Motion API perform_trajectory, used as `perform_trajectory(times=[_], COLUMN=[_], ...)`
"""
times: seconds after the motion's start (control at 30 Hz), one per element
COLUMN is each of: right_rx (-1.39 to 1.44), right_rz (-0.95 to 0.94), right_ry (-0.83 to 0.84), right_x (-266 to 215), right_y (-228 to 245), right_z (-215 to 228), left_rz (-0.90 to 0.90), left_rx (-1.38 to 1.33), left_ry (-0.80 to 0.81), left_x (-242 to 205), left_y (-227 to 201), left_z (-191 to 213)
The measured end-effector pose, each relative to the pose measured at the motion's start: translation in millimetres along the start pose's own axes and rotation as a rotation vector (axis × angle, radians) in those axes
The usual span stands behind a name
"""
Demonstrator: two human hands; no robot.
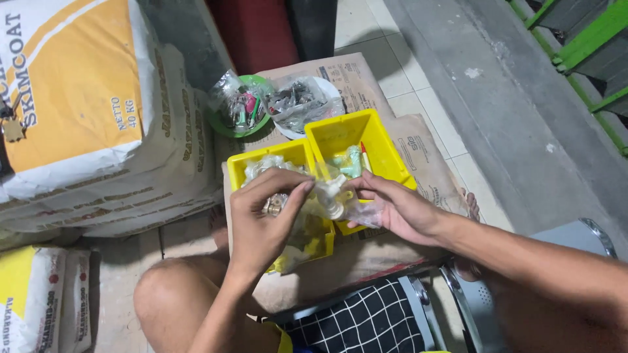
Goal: Cleaning small plastic plumbing fixtures with a brush and sorting them into yellow bins.
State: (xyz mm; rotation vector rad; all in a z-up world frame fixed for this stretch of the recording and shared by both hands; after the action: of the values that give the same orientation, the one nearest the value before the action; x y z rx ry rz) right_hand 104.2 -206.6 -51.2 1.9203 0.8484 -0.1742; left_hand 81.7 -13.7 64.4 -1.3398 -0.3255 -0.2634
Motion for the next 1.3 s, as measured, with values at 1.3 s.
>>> perform_trajectory(times=[1.3], right_rx=[0.309], right_rz=[0.125], right_ry=[0.092], right_x=[-5.9], right_y=[20.9], right_z=[4.1], left_rz=[-0.503], left_rx=[0.415], left_ry=[0.190], left_x=[58.8], left_y=[-137.7], left_z=[-70.4])
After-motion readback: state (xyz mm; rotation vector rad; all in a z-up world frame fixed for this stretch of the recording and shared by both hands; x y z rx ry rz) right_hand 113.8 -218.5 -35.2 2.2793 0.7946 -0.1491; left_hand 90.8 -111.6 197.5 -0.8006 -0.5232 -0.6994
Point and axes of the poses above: each hand's wrist, its own x-axis towards the middle knuckle, its own z-axis out of the back of the hand, y = z × x, the point moved 8 cm from there along x, towards the middle knuckle, and after that the axes turned 3 degrees about x, right-handed, at the moved point
